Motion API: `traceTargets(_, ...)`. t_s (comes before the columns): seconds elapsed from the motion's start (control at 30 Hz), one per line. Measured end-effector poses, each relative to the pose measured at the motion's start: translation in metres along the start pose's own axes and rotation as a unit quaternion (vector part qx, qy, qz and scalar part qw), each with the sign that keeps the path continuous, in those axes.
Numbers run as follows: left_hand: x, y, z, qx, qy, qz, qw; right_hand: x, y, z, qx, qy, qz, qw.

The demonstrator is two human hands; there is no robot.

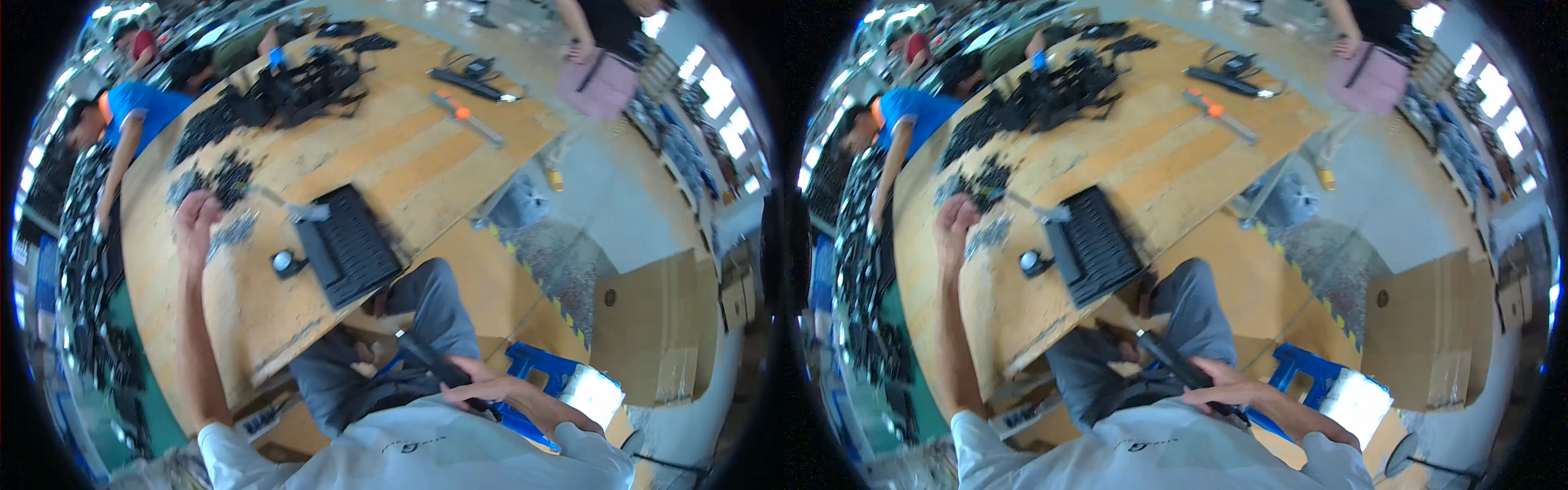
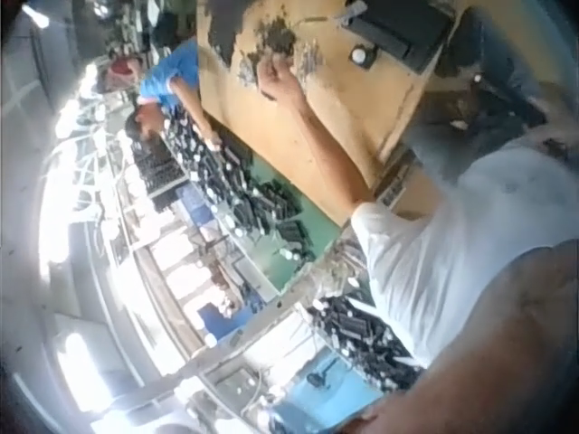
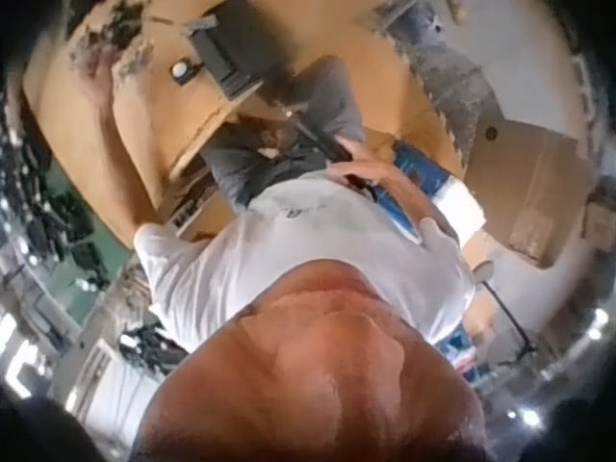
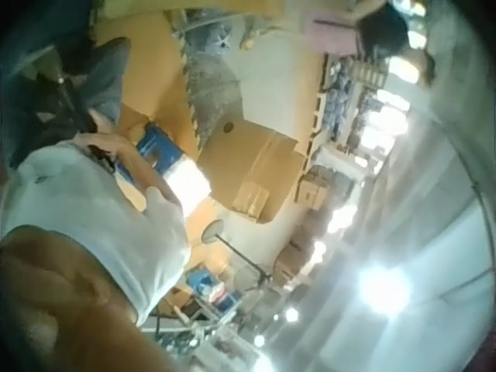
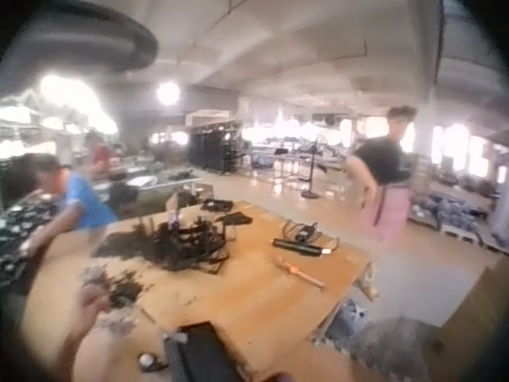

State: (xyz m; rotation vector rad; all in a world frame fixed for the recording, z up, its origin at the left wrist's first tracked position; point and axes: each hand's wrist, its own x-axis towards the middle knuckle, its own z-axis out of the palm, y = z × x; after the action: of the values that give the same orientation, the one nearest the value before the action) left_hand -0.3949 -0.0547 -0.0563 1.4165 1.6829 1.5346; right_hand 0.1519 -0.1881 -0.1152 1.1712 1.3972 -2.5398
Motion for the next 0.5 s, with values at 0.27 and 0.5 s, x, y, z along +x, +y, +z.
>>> traceTargets(0.27, -0.131, 0.099, 0.104, -0.314, -0.143, -0.104, 0.933, -0.009, -0.075, 0.019, -0.02, 0.046, -0.188, 0.981)
traceTargets(0.5, -0.161, 0.087, 0.12, -0.454, -0.141, -0.171, 0.863, 0.014, -0.092, 0.042, -0.131, 0.092, -0.222, 0.962)
